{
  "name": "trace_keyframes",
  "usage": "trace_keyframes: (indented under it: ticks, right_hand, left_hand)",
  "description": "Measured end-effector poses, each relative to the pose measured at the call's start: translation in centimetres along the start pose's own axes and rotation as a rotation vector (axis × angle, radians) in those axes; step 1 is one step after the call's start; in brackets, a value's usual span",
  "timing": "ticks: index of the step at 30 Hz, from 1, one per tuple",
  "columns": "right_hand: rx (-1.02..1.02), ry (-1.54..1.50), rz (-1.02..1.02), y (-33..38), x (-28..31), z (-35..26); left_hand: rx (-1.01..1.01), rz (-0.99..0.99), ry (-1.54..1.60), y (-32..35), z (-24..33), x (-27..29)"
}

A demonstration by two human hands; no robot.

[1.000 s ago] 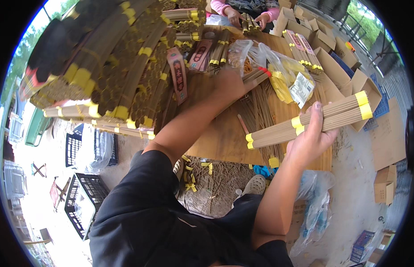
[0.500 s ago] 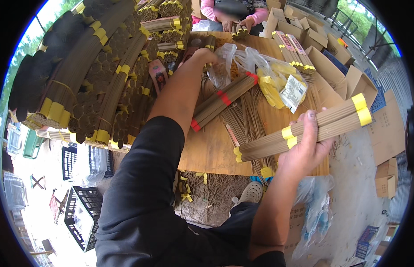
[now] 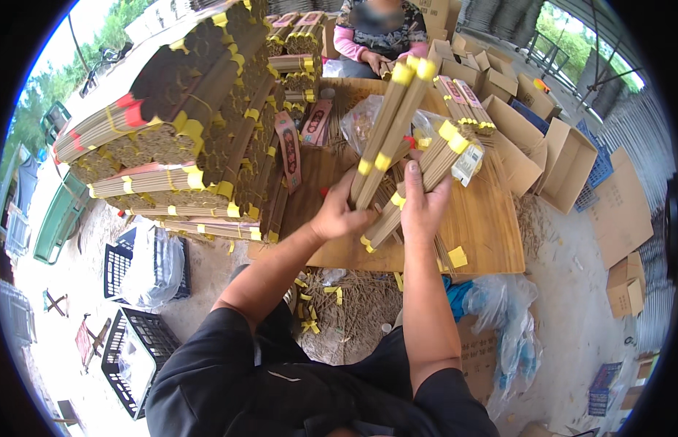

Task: The person gathers loose incense sticks from a table, aligns them into bundles, and secures them with red and yellow rubber bands. The person then places the finished bundles onto a large stack of similar bundles.

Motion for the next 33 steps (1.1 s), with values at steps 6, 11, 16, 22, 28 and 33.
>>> trace_keyframes:
  ticks: [6,11,16,22,28,33]
  right_hand:
    - [0.168,0.035,-0.166,1.3,-2.0,0.1]
    - [0.101,0.056,-0.187,3.2,-2.9,0.5]
    - [0.118,0.027,-0.185,3.3,-3.7,-0.1]
    - [0.122,-0.037,-0.236,3.1,-3.5,1.2]
    - [0.173,0.025,-0.253,3.4,-3.2,2.5]
    - [0.223,0.081,-0.304,3.1,-4.3,1.5]
  left_hand:
    - [-0.171,-0.033,-0.166,2.2,-0.1,0.0]
    - [-0.27,0.088,-0.17,1.5,1.8,0.4]
    - [-0.248,0.176,-0.063,1.4,3.2,0.6]
    - [-0.31,0.123,-0.051,1.3,3.6,1.0]
    - [-0.34,0.116,-0.004,1.2,4.3,0.6]
    - [-0.357,0.116,-0.029,1.3,3.3,1.0]
Point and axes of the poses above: each hand's wrist, its own y-axis away from the middle knuckle, its own x-axis out of the back of the hand, z = x × y, the point moved 5 cm from there along -y, towards the middle knuckle, and after that the axes turned 11 degrees about -y, right-handed, at the moved point
